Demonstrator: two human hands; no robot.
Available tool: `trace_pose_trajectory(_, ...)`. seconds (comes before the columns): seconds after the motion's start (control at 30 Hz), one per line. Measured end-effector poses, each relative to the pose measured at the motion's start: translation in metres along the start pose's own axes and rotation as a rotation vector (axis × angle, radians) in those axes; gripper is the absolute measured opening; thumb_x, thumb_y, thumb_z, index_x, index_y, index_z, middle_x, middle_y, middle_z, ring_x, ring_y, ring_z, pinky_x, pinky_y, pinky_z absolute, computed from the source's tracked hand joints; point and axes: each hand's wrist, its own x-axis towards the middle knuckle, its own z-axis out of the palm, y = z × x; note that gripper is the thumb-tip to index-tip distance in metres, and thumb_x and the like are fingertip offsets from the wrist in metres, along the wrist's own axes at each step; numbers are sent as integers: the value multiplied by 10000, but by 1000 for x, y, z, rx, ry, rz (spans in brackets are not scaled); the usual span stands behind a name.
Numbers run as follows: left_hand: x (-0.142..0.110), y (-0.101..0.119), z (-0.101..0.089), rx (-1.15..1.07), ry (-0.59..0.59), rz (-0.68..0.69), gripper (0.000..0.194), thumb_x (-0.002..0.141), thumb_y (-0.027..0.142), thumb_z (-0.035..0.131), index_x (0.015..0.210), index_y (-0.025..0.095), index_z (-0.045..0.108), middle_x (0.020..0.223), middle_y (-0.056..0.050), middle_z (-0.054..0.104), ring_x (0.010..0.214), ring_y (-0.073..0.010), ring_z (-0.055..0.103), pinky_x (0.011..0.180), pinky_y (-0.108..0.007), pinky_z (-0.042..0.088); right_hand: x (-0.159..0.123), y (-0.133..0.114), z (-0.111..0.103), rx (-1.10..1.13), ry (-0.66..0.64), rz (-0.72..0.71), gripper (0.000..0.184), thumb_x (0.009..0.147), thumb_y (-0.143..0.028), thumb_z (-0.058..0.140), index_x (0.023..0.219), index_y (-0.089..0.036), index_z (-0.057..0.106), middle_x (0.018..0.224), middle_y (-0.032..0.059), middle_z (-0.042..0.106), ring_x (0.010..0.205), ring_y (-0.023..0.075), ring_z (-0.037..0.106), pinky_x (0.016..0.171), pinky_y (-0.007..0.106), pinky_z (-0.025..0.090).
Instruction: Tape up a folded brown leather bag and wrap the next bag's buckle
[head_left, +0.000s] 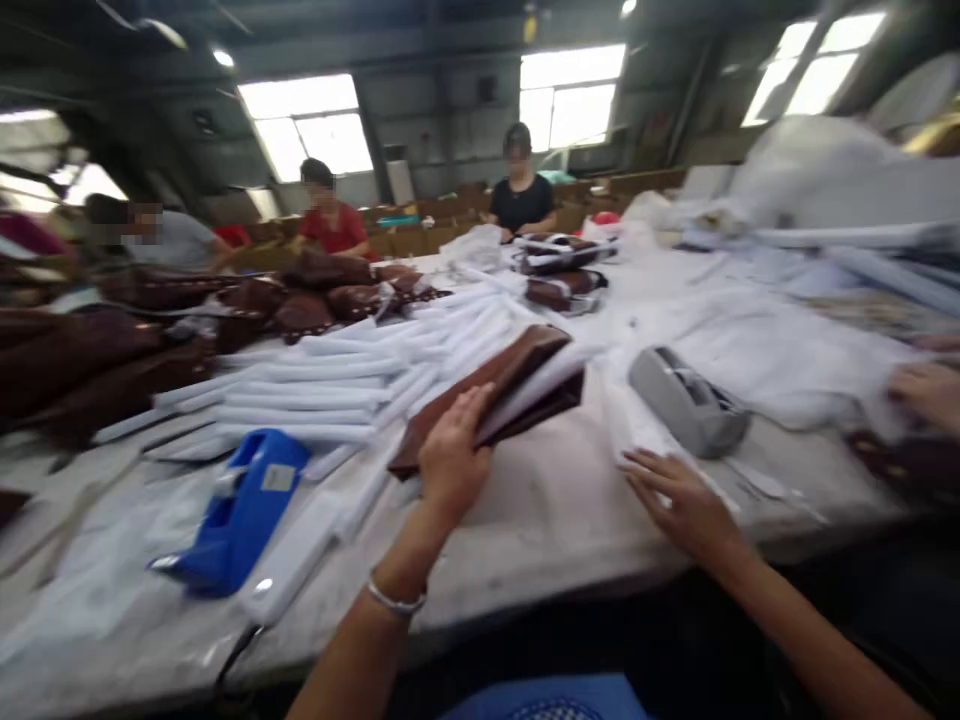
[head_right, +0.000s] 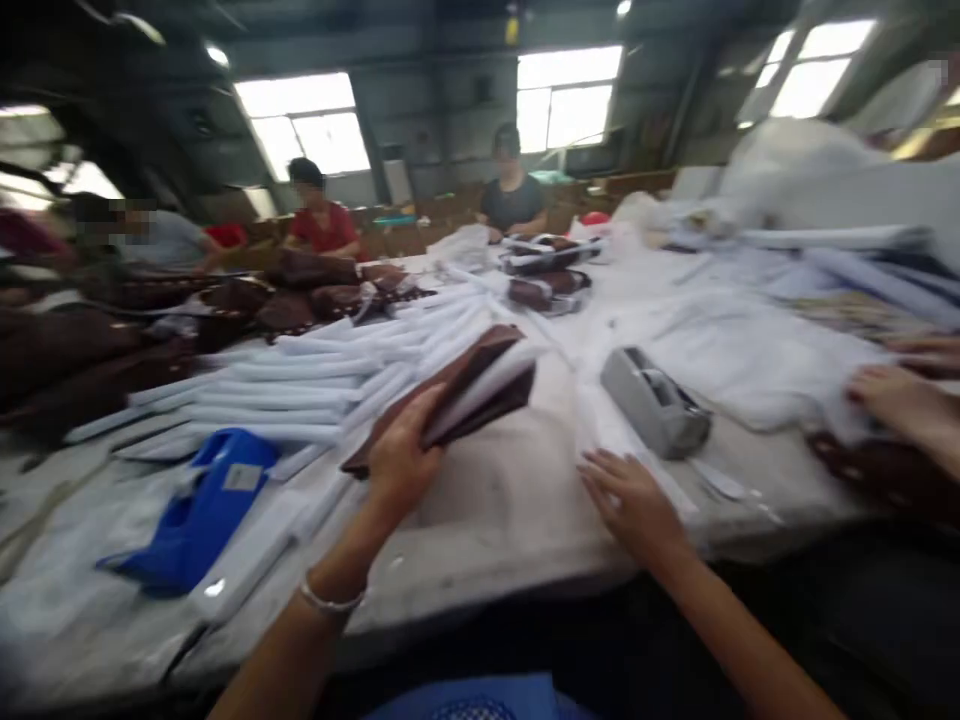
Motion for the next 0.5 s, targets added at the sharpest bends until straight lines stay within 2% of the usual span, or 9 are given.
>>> trace_pose_trajectory(0.03, 7, -7, 2, -48, 34, -60, 745, 774, 56, 560, 1488, 230, 435, 1450, -34, 544, 1316, -239, 535, 1118, -381, 458, -17, -8, -14, -5, -55, 23, 268, 1045, -367, 472, 1148, -253, 693, 1259, 85, 656, 1210, 287, 579, 1083, 567, 417)
trace_pose_trajectory(0.1, 15, -17, 3, -80, 37, -120, 734, 791, 108, 616, 1484, 276, 439, 1433, -14, 561, 1271, -253, 573, 1078, -375, 487, -34, -35, -30, 78, -253, 39, 300, 1044, -311, 432, 1105, -272, 723, 1239, 62, 678, 1207, 276, 594, 1120, 570, 378)
trace_pose_trajectory(0.17, 15, -20, 0, -64, 15, -128, 724, 814, 152, 638, 1491, 293, 425, 1433, -14, 561, 1254, -266, 585, 1041, -373, 508, -39, -63, -39, 224, -475, 35, 280, 1039, -308, 458, 1097, -290, 732, 1215, 35, 692, 1160, 250, 627, 1144, 538, 361)
trace_pose_trajectory(0.23, 12, -18, -3, -44, -2, -123, 726, 825, 172, 645, 1500, 302, 410, 1441, -10, 553, 1258, -272, 581, 1024, -372, 515, -37, -79, -46, 344, -573, 48, 254, 1035, -377, 502, 1110, -309, 734, 1171, 16, 712, 1097, 233, 660, 1135, 482, 391)
trace_pose_trajectory(0.27, 11, -17, -3, -36, -5, -121, 728, 827, 176, 648, 1502, 304, 406, 1442, -6, 552, 1260, -273, 579, 1021, -371, 515, -34, -81, -48, 377, -546, 78, 263, 1029, -421, 517, 1135, -309, 730, 1165, 16, 715, 1089, 234, 664, 1115, 450, 421)
trace_pose_trajectory(0.37, 10, -15, 0, -18, -2, -132, 727, 836, 193, 651, 1506, 310, 396, 1441, -3, 553, 1259, -277, 578, 1011, -369, 517, -13, -64, -42, 310, -290, 213, 352, 1019, -471, 502, 1234, -266, 691, 1263, 40, 670, 1176, 243, 619, 1078, 384, 466)
trace_pose_trajectory(0.43, 12, -15, 1, -13, 5, -142, 730, 840, 194, 647, 1511, 317, 387, 1439, -3, 555, 1254, -279, 582, 1012, -367, 515, 10, -44, -23, 140, -197, 295, 431, 1012, -437, 488, 1363, -211, 596, 1410, 68, 564, 1312, 238, 511, 1137, 365, 404)
trace_pose_trajectory(0.5, 14, -16, 1, -17, 12, -152, 737, 841, 186, 643, 1516, 323, 379, 1436, -6, 557, 1245, -280, 589, 1021, -367, 510, 33, -26, 4, -18, -227, 373, 584, 990, -433, 514, 1478, -120, 450, 1530, 130, 411, 1429, 260, 352, 1202, 391, 297)
